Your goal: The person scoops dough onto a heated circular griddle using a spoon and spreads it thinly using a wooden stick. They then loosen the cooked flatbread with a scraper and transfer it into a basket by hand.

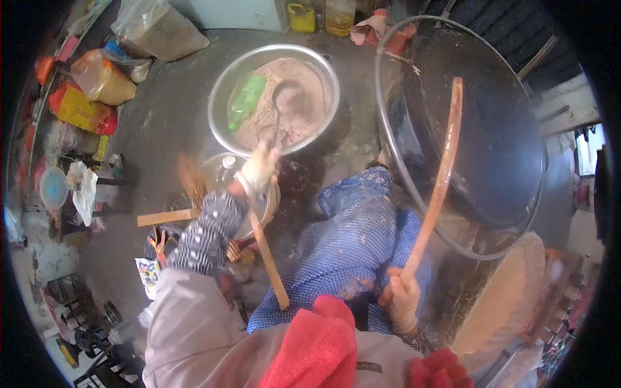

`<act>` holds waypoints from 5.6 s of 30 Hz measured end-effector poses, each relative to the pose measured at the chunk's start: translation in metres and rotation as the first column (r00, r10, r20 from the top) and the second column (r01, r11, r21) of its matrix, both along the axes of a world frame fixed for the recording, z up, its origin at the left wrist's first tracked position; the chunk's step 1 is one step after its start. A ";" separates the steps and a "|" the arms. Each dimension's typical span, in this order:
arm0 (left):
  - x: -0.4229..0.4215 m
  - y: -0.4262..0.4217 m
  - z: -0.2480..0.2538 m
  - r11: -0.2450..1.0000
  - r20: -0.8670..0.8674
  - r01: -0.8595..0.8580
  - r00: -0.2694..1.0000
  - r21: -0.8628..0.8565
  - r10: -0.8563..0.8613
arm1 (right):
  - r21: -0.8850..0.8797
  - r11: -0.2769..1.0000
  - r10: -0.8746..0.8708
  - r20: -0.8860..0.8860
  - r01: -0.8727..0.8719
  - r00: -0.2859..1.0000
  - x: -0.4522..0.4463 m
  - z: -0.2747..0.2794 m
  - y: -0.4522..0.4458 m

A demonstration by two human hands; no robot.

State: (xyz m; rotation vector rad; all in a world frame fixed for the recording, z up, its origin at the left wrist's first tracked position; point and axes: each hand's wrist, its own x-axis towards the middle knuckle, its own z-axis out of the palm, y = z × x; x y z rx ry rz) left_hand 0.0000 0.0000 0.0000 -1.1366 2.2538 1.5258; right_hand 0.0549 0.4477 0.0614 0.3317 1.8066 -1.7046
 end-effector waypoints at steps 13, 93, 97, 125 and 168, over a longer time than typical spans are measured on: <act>-0.057 -0.040 -0.066 0.766 0.457 0.565 0.793 -0.306 -0.402 | -0.064 0.989 -0.136 0.012 0.137 0.991 -0.023 -0.007 -0.008; -0.134 0.261 0.099 0.592 -0.578 0.322 0.150 -0.738 -0.802 | -0.122 0.840 -0.492 -0.583 0.529 0.647 -0.202 -0.043 0.191; -0.057 0.255 0.129 0.958 -0.714 0.279 0.684 0.070 -0.147 | -0.657 0.630 -0.601 -0.076 0.413 0.796 -0.166 0.003 0.217; -0.034 0.174 0.043 0.129 0.024 0.228 0.567 -0.965 -0.823 | 0.811 0.527 0.256 -0.437 0.254 0.862 -0.157 0.011 0.135; -0.099 0.344 0.035 0.175 0.090 0.574 0.403 -0.800 -0.911 | 0.900 0.103 0.519 -0.412 0.424 0.749 -0.192 -0.023 0.211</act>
